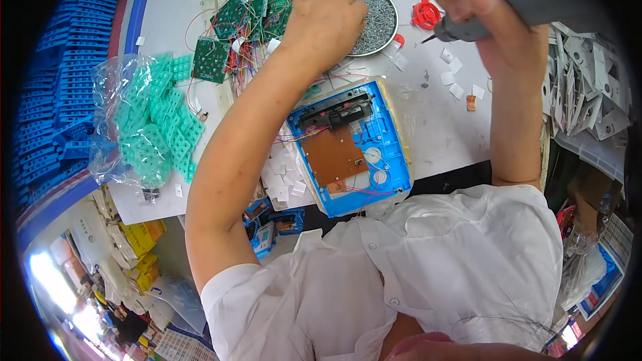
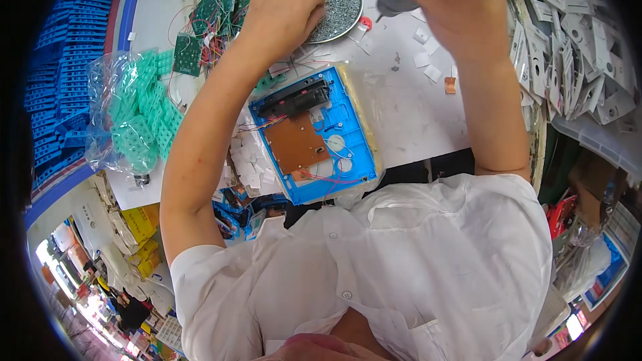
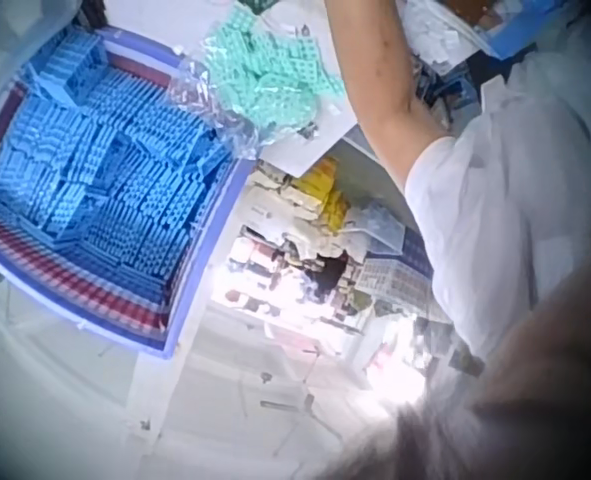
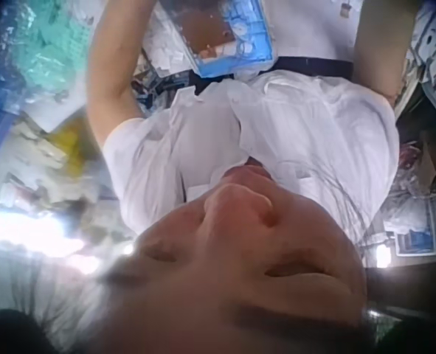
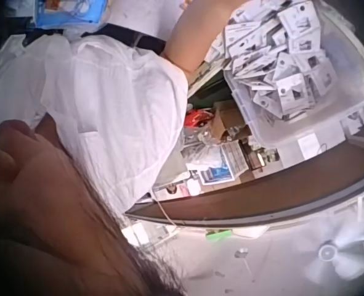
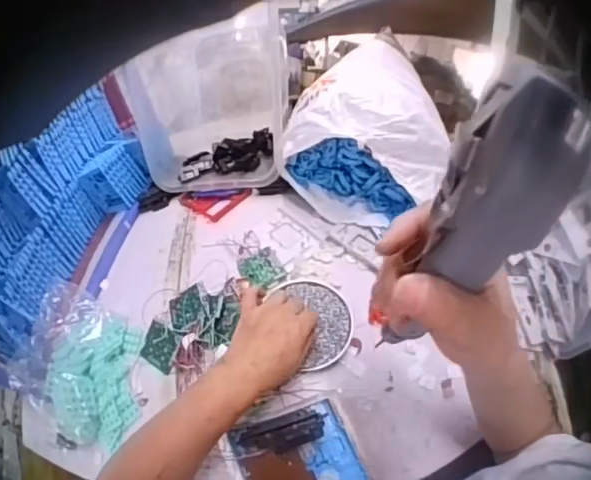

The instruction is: Assembling an electronic toy by inserting a circuit board and wiring into a blue plastic housing.

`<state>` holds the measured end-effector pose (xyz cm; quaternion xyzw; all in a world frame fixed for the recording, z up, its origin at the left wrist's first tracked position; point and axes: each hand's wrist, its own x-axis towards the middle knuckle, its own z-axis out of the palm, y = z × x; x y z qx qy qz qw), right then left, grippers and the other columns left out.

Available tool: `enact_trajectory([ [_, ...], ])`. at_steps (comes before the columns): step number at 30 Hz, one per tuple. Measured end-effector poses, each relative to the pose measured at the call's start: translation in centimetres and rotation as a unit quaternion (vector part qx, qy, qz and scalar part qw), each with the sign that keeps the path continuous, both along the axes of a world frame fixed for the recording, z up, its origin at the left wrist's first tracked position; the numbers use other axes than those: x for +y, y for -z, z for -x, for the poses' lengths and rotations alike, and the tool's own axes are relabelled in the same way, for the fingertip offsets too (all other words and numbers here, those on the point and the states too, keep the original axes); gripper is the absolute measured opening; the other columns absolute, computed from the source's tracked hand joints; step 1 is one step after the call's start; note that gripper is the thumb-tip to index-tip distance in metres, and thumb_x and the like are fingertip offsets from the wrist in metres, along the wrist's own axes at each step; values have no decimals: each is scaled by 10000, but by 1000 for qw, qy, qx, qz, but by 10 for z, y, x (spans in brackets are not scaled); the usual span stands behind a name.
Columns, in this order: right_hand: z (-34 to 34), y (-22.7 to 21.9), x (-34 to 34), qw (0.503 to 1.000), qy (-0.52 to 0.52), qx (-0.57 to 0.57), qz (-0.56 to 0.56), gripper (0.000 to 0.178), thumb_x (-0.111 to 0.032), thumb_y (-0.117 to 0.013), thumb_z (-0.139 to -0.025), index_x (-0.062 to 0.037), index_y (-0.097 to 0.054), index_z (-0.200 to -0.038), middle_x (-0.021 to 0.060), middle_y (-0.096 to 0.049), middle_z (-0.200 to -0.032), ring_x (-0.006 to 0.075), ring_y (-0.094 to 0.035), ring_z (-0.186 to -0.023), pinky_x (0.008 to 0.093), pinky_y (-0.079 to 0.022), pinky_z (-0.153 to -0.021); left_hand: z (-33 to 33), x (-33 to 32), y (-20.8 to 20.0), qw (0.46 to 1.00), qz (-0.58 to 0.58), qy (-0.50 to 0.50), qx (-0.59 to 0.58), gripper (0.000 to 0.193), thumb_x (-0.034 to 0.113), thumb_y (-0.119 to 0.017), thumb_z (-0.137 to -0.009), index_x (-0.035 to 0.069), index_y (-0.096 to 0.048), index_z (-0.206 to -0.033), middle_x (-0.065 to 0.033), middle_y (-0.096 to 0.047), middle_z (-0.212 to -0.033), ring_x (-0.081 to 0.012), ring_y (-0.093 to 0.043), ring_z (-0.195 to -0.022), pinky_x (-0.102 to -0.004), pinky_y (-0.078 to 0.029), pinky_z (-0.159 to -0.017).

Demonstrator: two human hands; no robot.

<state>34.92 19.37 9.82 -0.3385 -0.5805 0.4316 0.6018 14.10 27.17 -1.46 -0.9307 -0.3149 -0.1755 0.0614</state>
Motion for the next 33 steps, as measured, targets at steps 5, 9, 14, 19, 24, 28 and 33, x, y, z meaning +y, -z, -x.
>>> enact_trajectory([
  [5,28,2,-6,995,-37,-3,91,429,-75,-821,-809,23,-593,-1159,66,-649,-896,126,-616,-780,281,-507,-694,2,1,-5,999,0,-52,17,176,322,-669,-931,158,-734,-918,-32,-731,-913,-232,-651,-979,-528,-393,-979],
  [9,34,4,-7,995,-94,-29,23,354,-178,-742,-896,-9,-591,-1169,102,-673,-876,211,-654,-787,361,-531,-733,20,-32,-47,995,67,11,-76,154,291,-720,-888,142,-710,-924,-20,-714,-890,-223,-641,-929,-501,-368,-930],
  [14,34,20,-15,958,-267,84,-58,521,-351,-703,-982,-63,-479,-1354,3,-580,-707,151,-582,-632,340,-530,-692,40,-96,-56,975,121,21,-186,118,187,-780,-826,134,-678,-857,17,-665,-816,-205,-608,-839,-474,-338,-922],
  [19,42,16,-16,933,-339,88,-85,473,-353,-715,-978,-100,-486,-1305,-40,-532,-640,109,-531,-581,306,-492,-625,51,-122,-47,953,181,2,-245,126,127,-796,-804,132,-696,-879,31,-679,-824,-183,-600,-811,-442,-333,-904],
  [24,54,13,-17,931,-341,98,-86,435,-343,-720,-977,-106,-491,-1263,-43,-528,-642,104,-529,-584,305,-494,-617,53,-126,-45,939,199,-3,-280,129,110,-801,-795,131,-708,-882,33,-694,-820,-183,-605,-789,-423,-331,-893],
  [28,64,10,-21,937,-321,112,-81,409,-331,-719,-979,-104,-491,-1231,-44,-519,-641,100,-524,-581,305,-492,-612,53,-128,-39,941,181,-3,-286,179,144,-820,-770,128,-706,-908,30,-698,-864,-188,-607,-826,-441,-324,-905],
  [33,66,16,-26,964,-244,84,-58,378,-313,-712,-984,-93,-486,-1192,-45,-500,-632,94,-505,-561,303,-479,-598,49,-134,-47,958,160,-78,-223,369,259,-855,-728,122,-684,-1025,9,-686,-1048,-210,-587,-986,-512,-305,-970],
])
